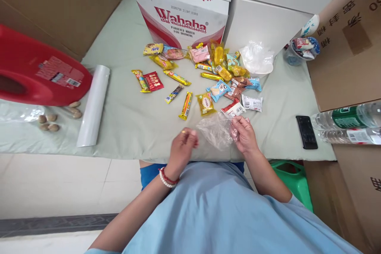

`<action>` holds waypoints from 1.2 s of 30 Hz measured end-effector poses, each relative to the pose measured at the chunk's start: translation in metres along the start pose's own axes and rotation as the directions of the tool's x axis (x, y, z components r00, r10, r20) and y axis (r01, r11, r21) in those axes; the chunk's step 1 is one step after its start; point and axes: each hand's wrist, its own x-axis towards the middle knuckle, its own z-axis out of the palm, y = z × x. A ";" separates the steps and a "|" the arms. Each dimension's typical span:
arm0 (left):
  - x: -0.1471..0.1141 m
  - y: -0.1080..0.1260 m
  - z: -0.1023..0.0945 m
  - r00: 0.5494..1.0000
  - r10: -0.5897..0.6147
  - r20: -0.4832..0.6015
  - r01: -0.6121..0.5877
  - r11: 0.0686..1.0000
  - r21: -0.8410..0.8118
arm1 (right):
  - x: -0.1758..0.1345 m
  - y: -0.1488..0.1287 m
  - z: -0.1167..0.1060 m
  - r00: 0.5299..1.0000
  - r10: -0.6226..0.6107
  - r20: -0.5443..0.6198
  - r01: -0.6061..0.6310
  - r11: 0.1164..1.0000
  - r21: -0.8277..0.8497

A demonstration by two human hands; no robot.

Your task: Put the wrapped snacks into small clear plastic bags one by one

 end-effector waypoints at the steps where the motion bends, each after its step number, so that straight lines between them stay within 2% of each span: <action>1: -0.001 0.003 0.010 0.994 -0.040 0.100 0.040 0.999 0.004 | -0.003 0.000 0.005 0.999 -0.019 0.033 0.019 1.000 -0.007; 3: 0.001 0.007 0.031 0.975 -0.085 0.207 0.083 0.996 0.021 | -0.010 0.000 0.015 0.994 -0.025 0.111 0.028 0.999 -0.022; 5: 0.007 0.007 0.048 0.968 -0.086 0.237 0.091 0.996 -0.008 | -0.016 0.000 0.021 0.984 -0.010 0.177 0.016 0.999 -0.030; 8: 0.017 0.004 0.051 0.956 -0.100 0.275 0.145 0.978 -0.149 | -0.018 -0.002 0.018 0.989 -0.028 0.148 0.032 0.999 -0.023; 11: 0.019 0.003 0.029 0.949 -0.151 0.276 0.222 0.942 -0.251 | -0.014 -0.006 0.000 0.998 -0.066 0.022 0.067 0.997 -0.027; 13: 0.017 0.005 0.009 0.947 -0.201 0.249 0.274 0.912 -0.305 | -0.010 -0.007 -0.015 0.998 -0.067 -0.014 0.067 0.997 -0.043; 18: 0.010 0.007 -0.033 0.940 -0.303 0.156 0.341 0.842 -0.417 | -0.010 0.000 -0.039 0.999 -0.048 -0.003 0.047 0.993 -0.105; 23: 0.002 0.004 -0.048 0.944 -0.324 0.055 0.313 0.835 -0.452 | -0.015 0.002 -0.045 0.995 -0.061 0.074 0.078 0.967 -0.244; 28: -0.001 0.006 -0.049 0.961 -0.277 0.000 0.258 0.896 -0.361 | -0.016 -0.006 -0.035 0.985 -0.036 0.167 0.083 0.954 -0.288; 33: -0.006 0.017 -0.041 0.950 -0.222 0.219 0.271 0.935 -0.227 | -0.010 -0.018 -0.016 0.976 0.012 0.217 0.034 0.978 -0.206; 36: -0.011 0.025 -0.039 0.943 -0.129 0.306 0.124 0.992 0.035 | -0.003 -0.025 -0.013 0.979 0.052 0.197 -0.018 0.985 -0.169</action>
